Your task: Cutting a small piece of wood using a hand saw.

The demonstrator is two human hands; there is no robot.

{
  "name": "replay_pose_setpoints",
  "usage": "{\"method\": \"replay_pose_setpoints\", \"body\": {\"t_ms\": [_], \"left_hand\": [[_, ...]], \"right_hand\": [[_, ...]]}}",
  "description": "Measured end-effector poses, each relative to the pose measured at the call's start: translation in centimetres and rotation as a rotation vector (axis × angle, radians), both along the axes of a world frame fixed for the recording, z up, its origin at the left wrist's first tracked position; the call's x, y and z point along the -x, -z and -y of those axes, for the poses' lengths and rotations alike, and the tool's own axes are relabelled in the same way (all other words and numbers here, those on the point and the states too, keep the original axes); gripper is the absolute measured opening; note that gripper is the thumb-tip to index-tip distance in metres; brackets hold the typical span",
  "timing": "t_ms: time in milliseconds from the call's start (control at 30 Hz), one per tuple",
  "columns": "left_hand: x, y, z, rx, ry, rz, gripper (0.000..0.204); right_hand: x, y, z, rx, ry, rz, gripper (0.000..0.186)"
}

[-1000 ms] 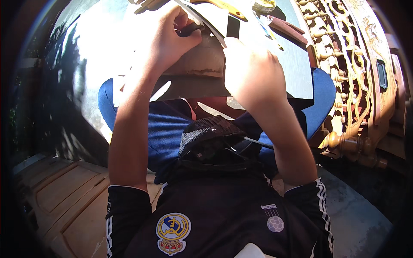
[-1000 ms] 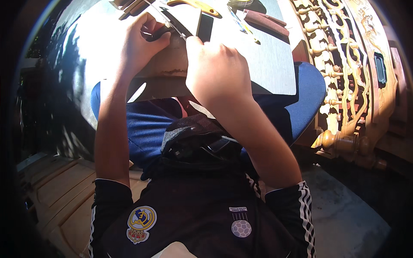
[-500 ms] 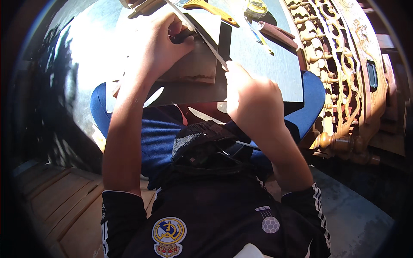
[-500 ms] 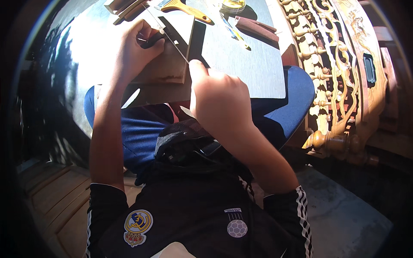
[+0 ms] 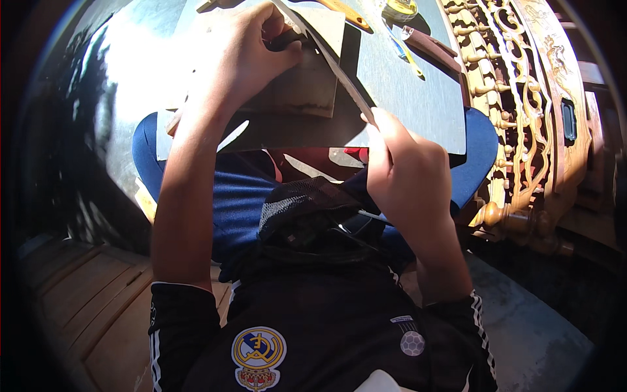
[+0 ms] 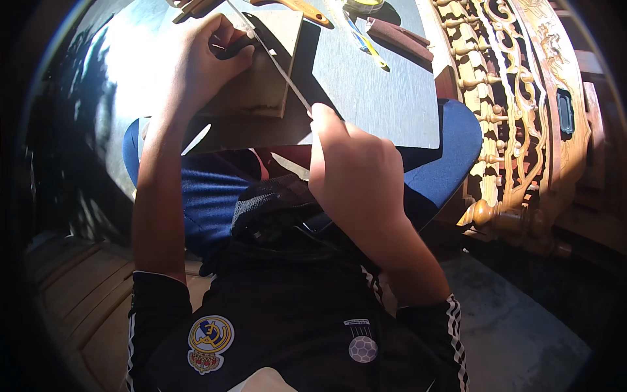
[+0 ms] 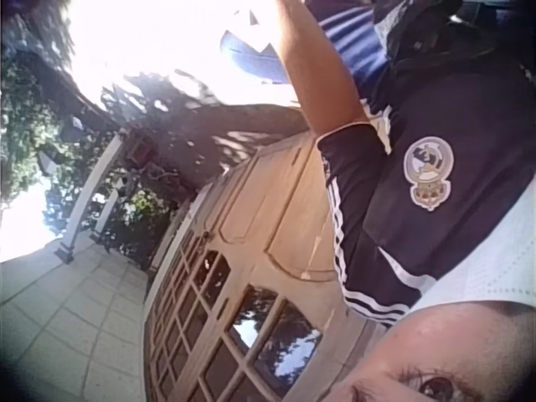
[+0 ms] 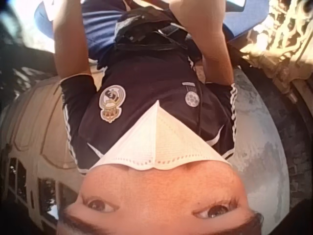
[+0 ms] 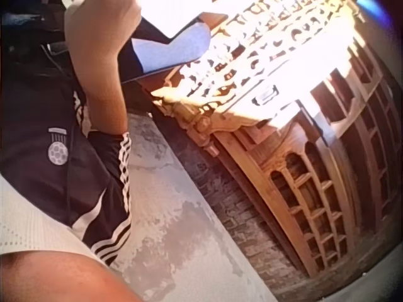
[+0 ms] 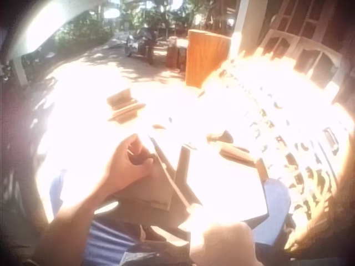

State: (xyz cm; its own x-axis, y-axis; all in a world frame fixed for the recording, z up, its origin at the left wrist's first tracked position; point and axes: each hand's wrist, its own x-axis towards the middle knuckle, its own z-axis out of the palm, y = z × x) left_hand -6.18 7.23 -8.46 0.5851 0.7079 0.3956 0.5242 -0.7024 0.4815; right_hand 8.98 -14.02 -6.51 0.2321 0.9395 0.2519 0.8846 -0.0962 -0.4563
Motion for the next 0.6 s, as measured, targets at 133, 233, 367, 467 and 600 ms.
{"method": "replay_pose_setpoints", "body": {"t_ms": [133,233,367,467,600], "left_hand": [[-0.2,0.7,0.0,0.078,0.001,0.042,0.032],[-0.1,1.0,0.0,0.055,-0.031,0.048,0.032],[-0.6,3.6,-0.7,0.328,-0.023,0.326,0.032],[-0.6,1.9,-0.4,0.37,-0.012,0.249,0.032],[-0.3,0.3,-0.1,0.007,0.003,-0.017,0.032]], "right_hand": [[-0.6,0.5,-5.5,0.004,-0.078,0.055,0.017],[-0.4,0.5,-1.4,-0.022,-0.083,0.027,0.02],[-0.5,-1.0,6.6,-0.012,-0.056,-0.037,0.023],[-0.1,-1.1,6.9,-0.05,-0.003,-0.056,0.023],[-0.2,0.1,-2.9,-0.024,-0.081,0.074,0.017]]}}
